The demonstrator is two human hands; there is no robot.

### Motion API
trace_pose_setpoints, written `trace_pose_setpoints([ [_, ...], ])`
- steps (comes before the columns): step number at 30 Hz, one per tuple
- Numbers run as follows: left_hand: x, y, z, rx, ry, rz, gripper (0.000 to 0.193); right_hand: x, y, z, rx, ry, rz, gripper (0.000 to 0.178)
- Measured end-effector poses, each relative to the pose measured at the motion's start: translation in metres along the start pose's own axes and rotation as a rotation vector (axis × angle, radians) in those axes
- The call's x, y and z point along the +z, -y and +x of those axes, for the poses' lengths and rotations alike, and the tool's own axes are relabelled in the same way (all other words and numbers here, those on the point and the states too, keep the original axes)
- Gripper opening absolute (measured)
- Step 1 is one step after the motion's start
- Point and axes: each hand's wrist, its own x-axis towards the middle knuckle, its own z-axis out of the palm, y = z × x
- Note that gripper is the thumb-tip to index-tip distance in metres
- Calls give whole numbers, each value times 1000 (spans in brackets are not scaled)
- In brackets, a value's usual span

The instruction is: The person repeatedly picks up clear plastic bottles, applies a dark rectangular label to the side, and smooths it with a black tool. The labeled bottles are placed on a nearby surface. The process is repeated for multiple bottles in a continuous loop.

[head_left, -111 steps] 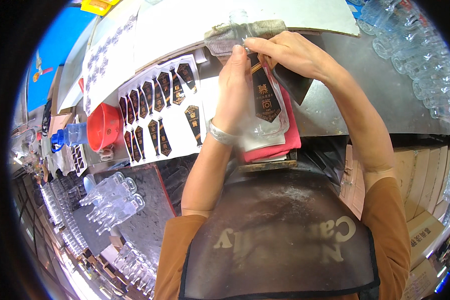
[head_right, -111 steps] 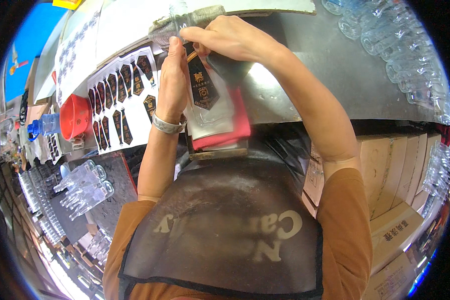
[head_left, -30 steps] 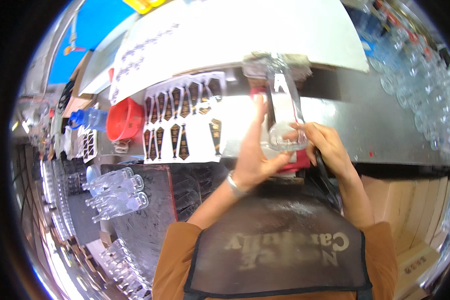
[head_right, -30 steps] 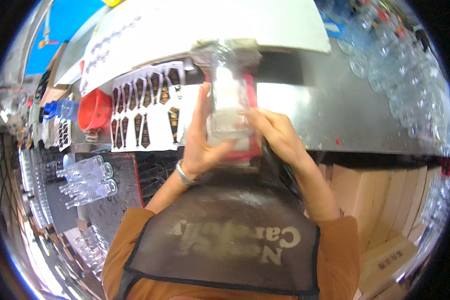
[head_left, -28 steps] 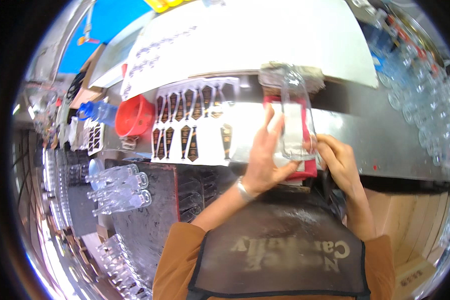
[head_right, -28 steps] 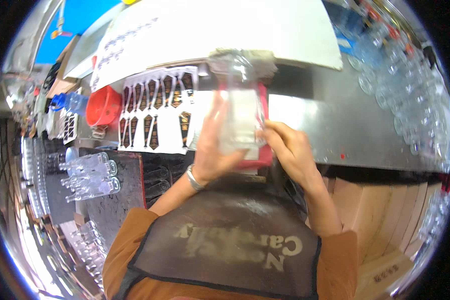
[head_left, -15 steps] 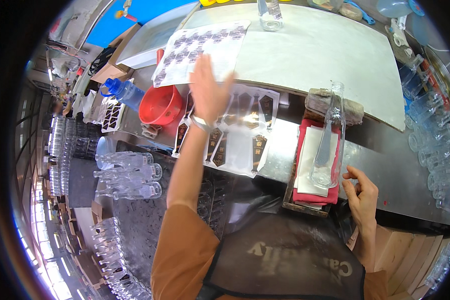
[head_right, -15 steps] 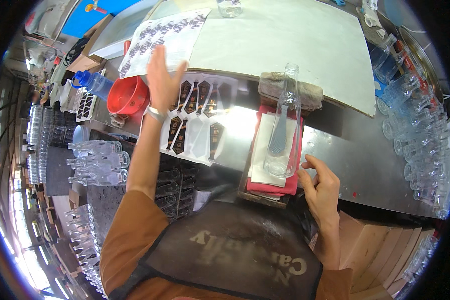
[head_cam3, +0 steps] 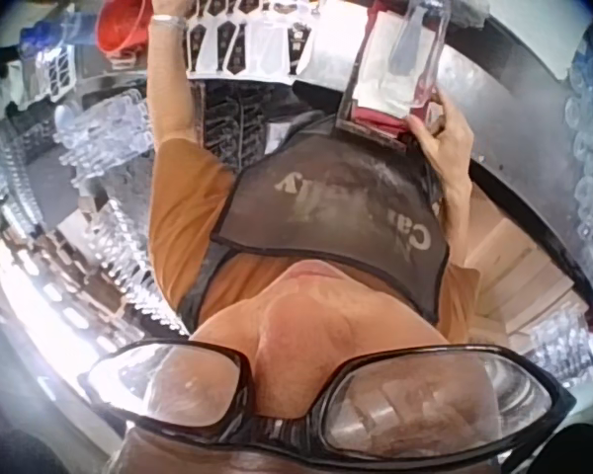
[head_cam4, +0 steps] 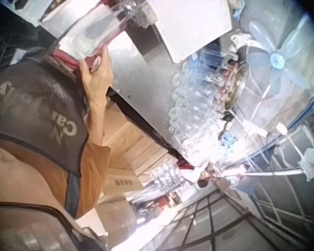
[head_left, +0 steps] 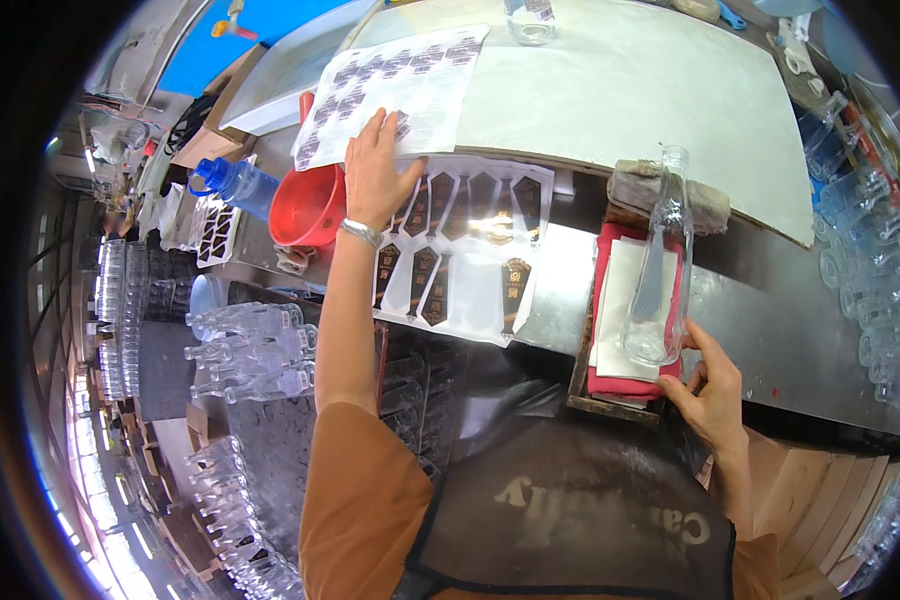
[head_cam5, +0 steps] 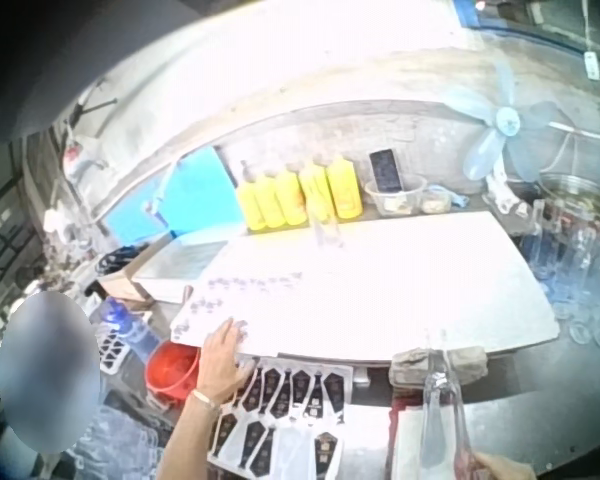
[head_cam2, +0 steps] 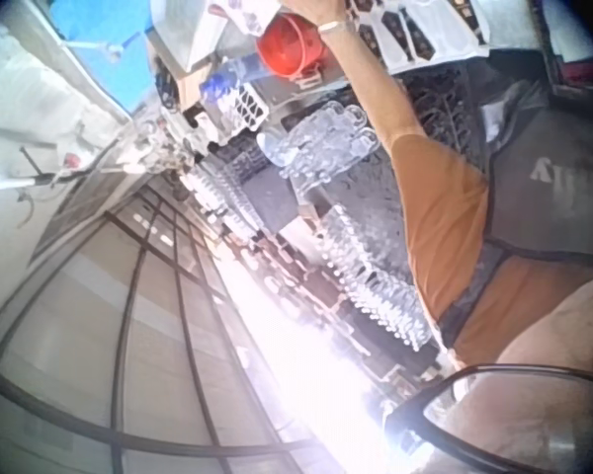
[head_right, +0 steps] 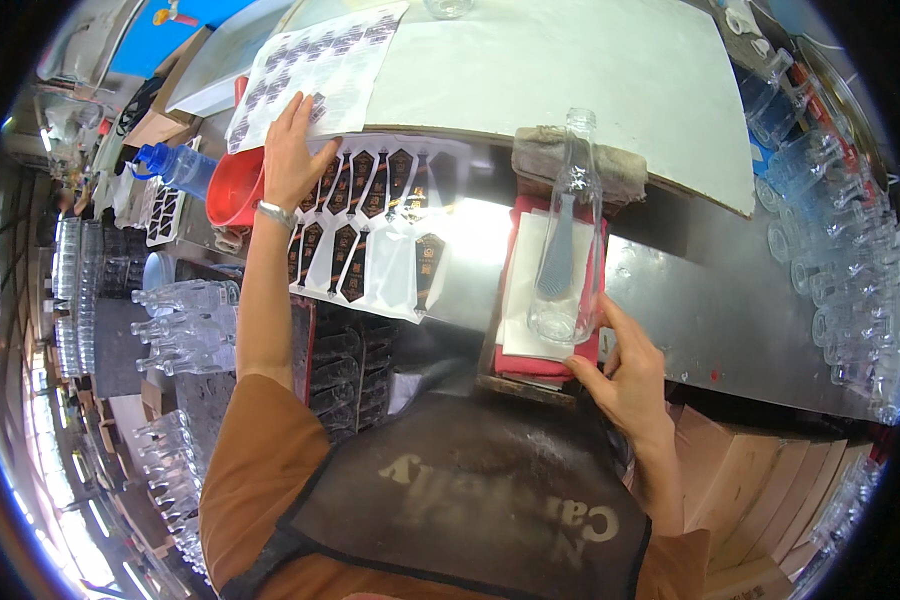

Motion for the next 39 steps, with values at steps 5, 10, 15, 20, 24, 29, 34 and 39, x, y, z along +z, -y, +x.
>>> trace_pose_setpoints([
  [5, 0, 14, -12, 57, -100, -81, 20, 20, -3, 0, -106, -143, -170, 62],
  [10, -10, -33, -23, -436, -2, -602, 22, 20, -3, 2, -165, -224, -240, 57],
  [15, -47, -173, -28, -264, 66, -1087, 34, 19, -7, 2, -209, -272, -285, 55],
  [20, -51, -245, -58, 491, 116, -620, 67, 18, -3, 2, -197, -253, -257, 57],
  [24, -49, -247, -75, 583, 310, -614, 51, 17, -2, 2, -185, -244, -256, 57],
  [29, -38, -242, -67, 468, 231, -819, 44, 8, -7, 5, -205, -183, -194, 53],
  [34, -18, -252, -67, 223, 221, -826, 57, -17, -10, 20, -67, -38, 168, 42],
  [39, -22, -256, -70, 72, 295, -1015, 55, -8, -20, 46, 148, 0, 539, 38],
])
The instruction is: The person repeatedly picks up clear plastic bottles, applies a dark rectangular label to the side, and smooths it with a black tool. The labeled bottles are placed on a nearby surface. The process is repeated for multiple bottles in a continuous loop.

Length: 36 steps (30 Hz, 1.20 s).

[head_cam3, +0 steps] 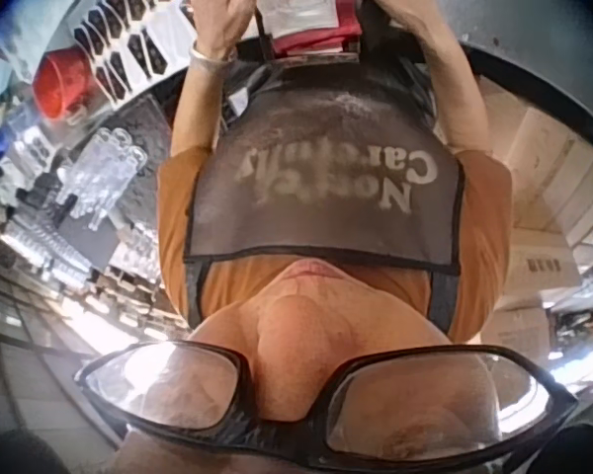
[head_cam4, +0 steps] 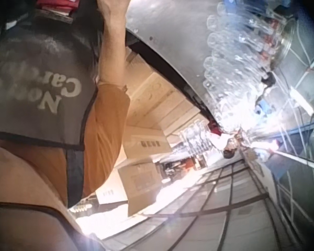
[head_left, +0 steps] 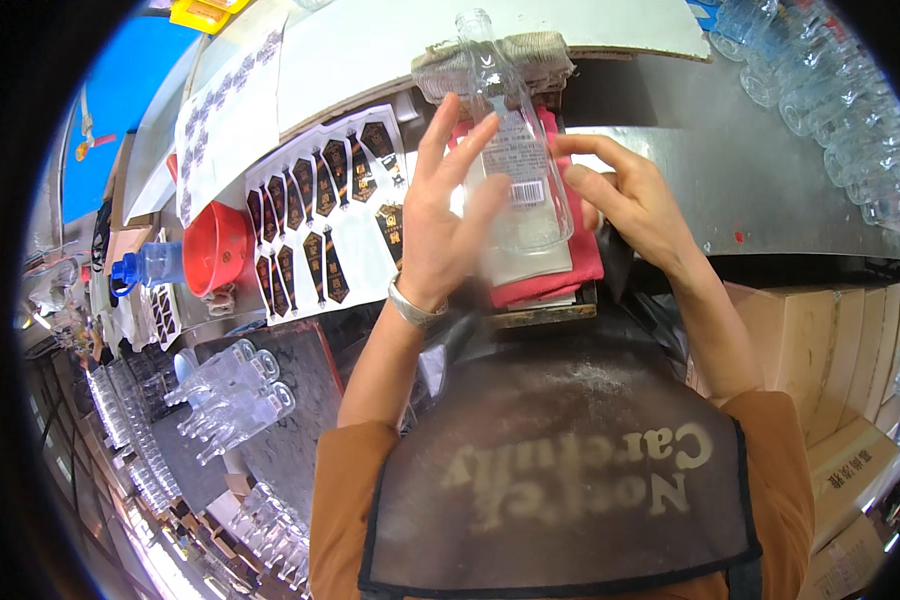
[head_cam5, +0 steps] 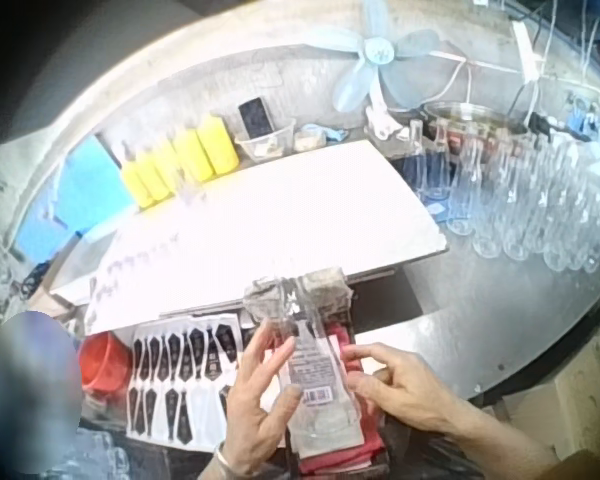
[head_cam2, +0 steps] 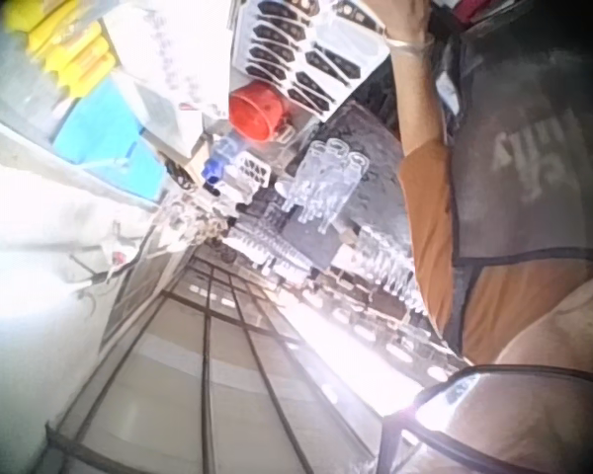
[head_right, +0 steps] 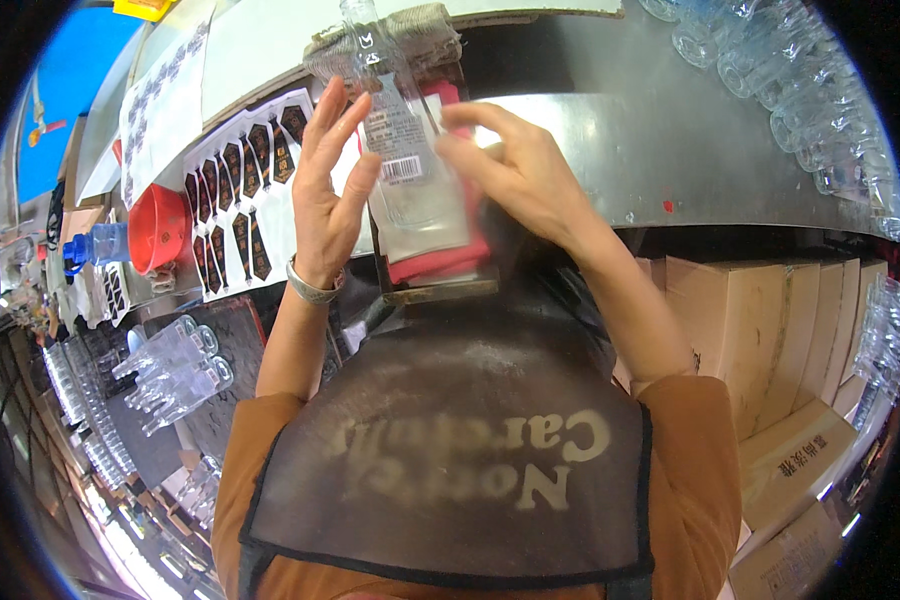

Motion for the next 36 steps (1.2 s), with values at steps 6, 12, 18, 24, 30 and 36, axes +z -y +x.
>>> trace_pose_setpoints([
  [6, 11, 1, -7, 21, -58, 7, 53, 14, 2, 12, -111, -48, -197, 50],
  [12, 15, 2, -9, 15, -75, -18, 53, 11, 10, 10, -38, 21, -199, 44],
  [18, 14, 1, -7, 19, -62, -1, 52, 10, 7, 10, -28, 30, -184, 45],
  [24, 13, 3, -8, 32, -61, 28, 51, 12, 1, 12, -46, -18, -126, 49],
  [30, 15, -4, -7, -13, -64, 17, 53, -6, -11, 17, 43, 24, 151, 41],
  [36, 15, -5, -8, -7, -72, 30, 52, -22, -33, 19, 145, -375, 708, 33],
])
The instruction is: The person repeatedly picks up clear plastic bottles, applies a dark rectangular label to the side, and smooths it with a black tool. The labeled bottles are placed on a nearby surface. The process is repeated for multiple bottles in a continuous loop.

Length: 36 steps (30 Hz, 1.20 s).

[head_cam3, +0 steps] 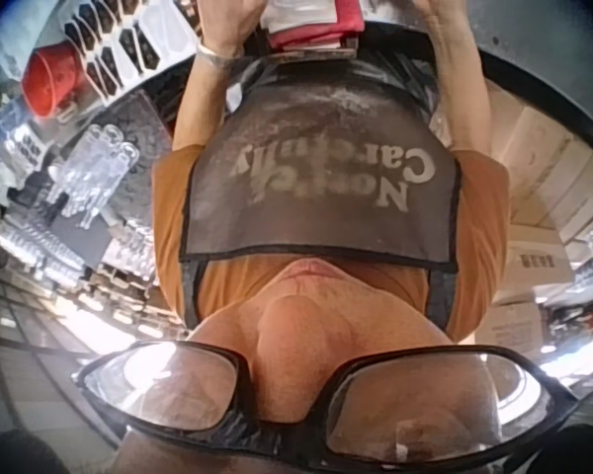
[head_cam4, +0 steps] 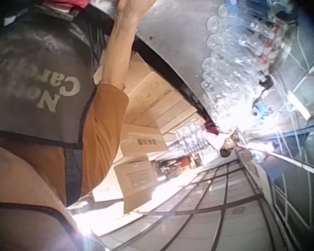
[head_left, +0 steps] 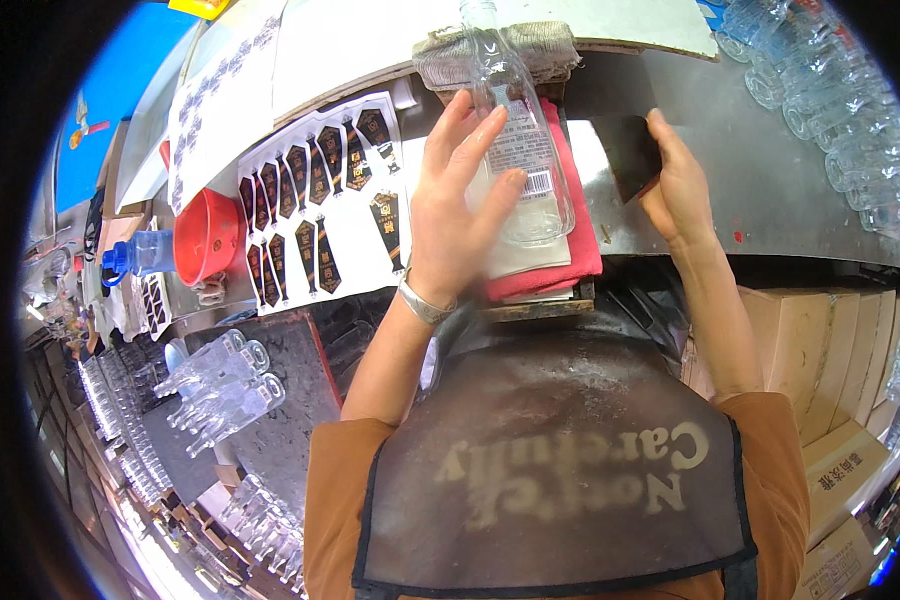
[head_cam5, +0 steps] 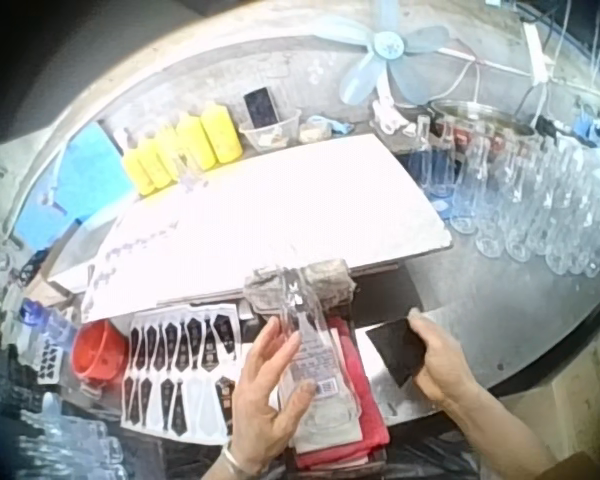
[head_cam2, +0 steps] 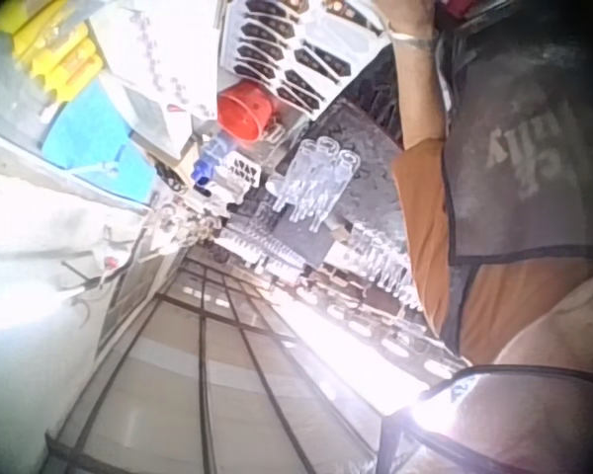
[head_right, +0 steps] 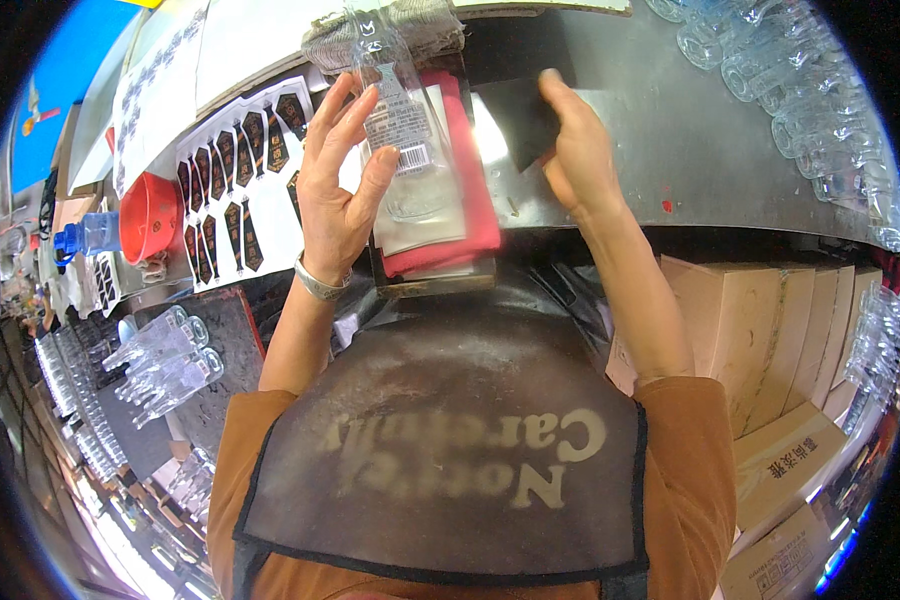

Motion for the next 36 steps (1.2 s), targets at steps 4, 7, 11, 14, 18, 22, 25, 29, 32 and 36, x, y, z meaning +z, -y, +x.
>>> trace_pose_setpoints([
  [4, 0, 1, 0, 3, 0, 2, 52, 25, 23, -25, -355, 399, -694, 30],
  [7, 0, -2, 1, 6, 1, -10, 51, 38, 32, 1, -731, 249, -941, 28],
  [11, -8, 0, -4, -1, 50, -23, 73, 57, 53, -10, -855, 519, -1079, 29],
  [14, -16, 6, -18, 58, 163, 43, 106, 67, 55, 5, -1007, 373, -1246, 28],
  [18, -10, 11, -33, 15, 154, 40, 117, 90, 69, -6, -1113, 630, -1299, 27],
  [22, 0, 1, -36, -33, 98, -68, 121, 109, 79, 13, -1238, 348, -1501, 24],
  [25, 3, 1, -43, -48, 49, -18, 124, 122, 75, -15, -1076, 777, -1627, 20],
  [29, 7, -1, -39, -19, 23, -39, 128, 134, 63, 9, -1260, 599, -1605, 17],
  [32, 8, 2, -39, 44, 44, 81, 133, 123, 53, -3, -1422, 658, -1515, 17],
  [36, 10, -1, -39, 25, -2, -92, 114, 106, 56, -35, -982, 1072, -1504, 17],
])
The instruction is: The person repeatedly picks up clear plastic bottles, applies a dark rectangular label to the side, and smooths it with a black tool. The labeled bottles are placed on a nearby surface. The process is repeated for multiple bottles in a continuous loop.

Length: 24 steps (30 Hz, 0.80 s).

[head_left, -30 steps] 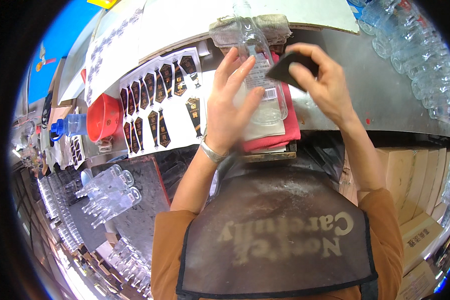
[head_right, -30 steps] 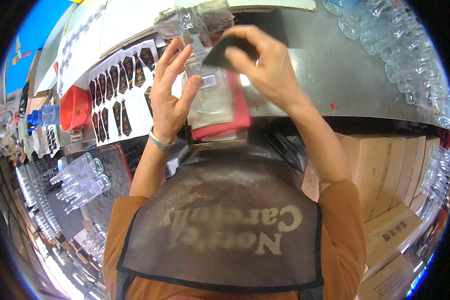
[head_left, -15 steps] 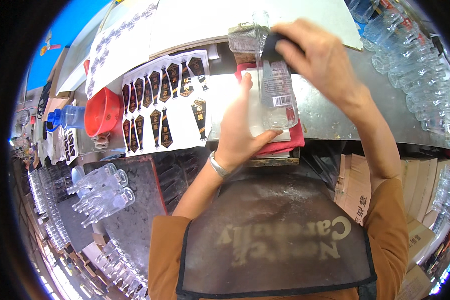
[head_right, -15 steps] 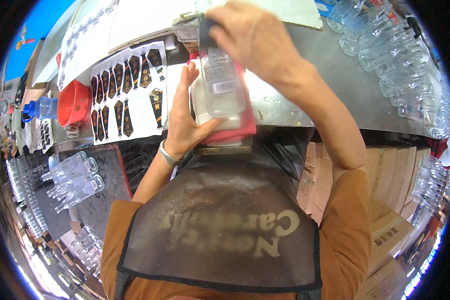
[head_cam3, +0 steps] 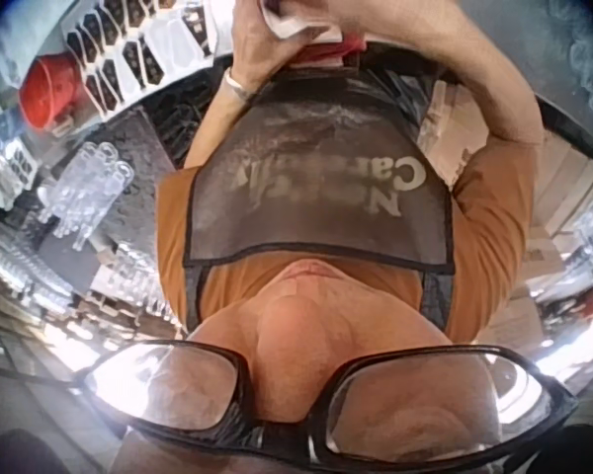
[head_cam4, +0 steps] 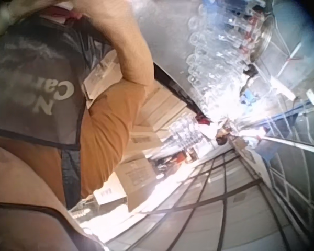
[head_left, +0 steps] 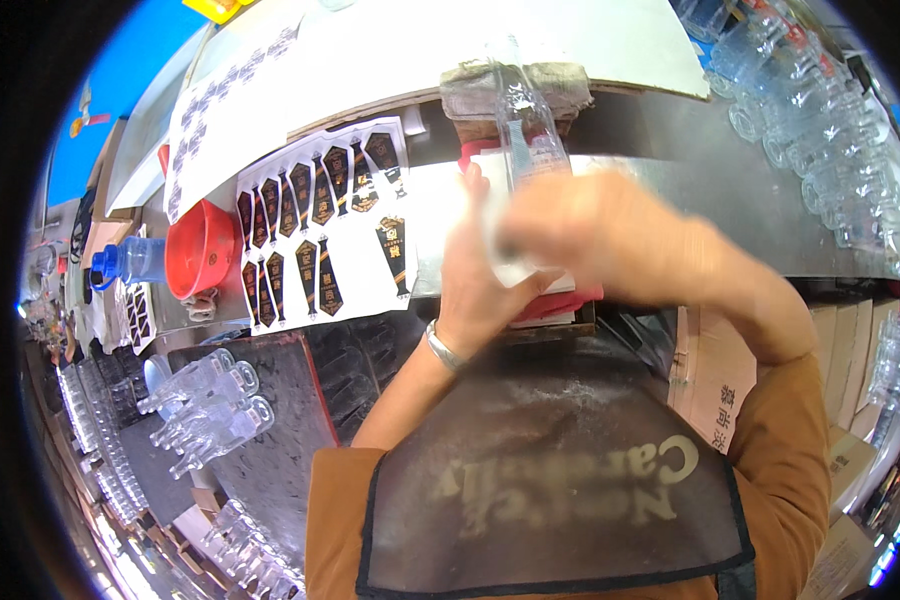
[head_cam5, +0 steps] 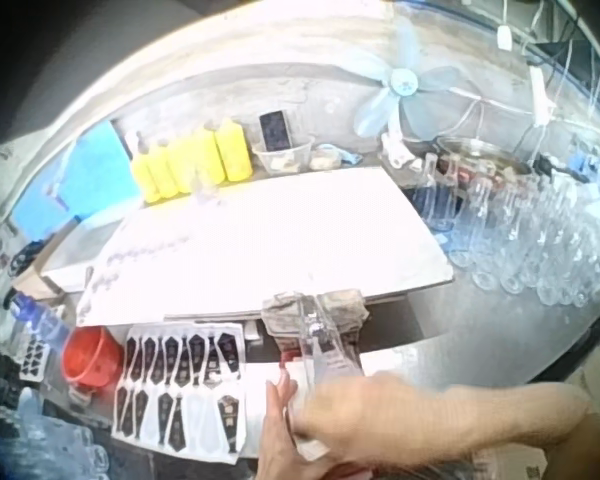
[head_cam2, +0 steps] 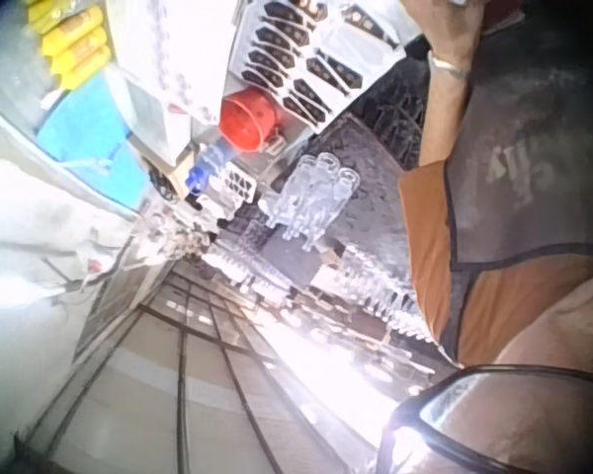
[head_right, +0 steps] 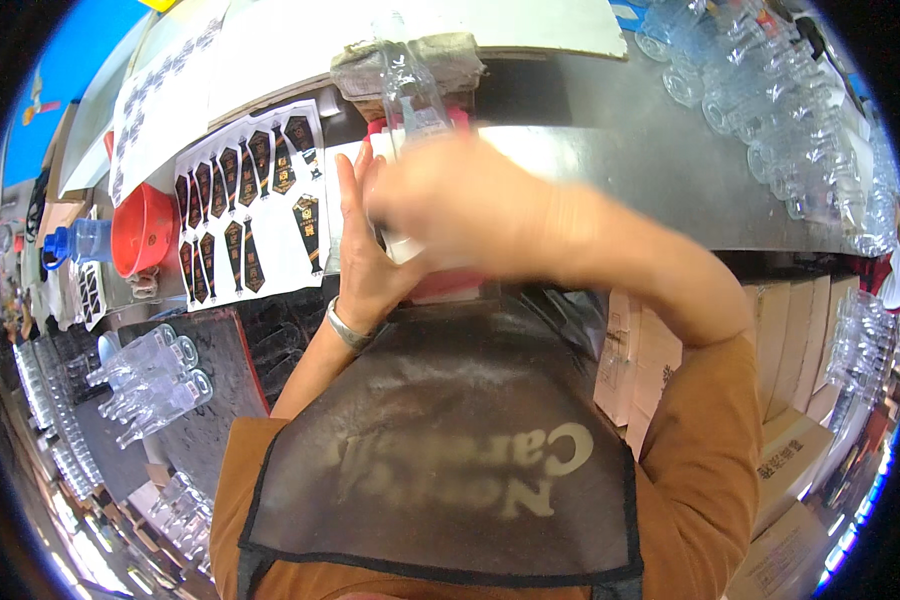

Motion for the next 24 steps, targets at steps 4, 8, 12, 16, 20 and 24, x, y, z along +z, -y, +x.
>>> trace_pose_setpoints([
  [4, -6, 2, -1, -18, 31, 70, 109, 0, -45, -4, 116, -395, 4, 19],
  [8, -44, 17, -11, -120, 135, -96, 101, 10, -15, -27, -29, -232, 187, 17],
  [12, -61, 22, 45, -35, 42, -170, 90, -4, -68, -21, 337, -577, 271, 20],
  [16, -71, 30, 91, -141, -16, -62, 67, 27, -31, -62, 67, -429, 358, 25],
  [20, -53, 37, 151, -116, 70, 91, 65, 17, -41, -51, 161, -399, 339, 20],
  [24, -28, 42, 180, -179, 177, 222, 73, 20, -65, -38, 255, -726, 245, 23],
])
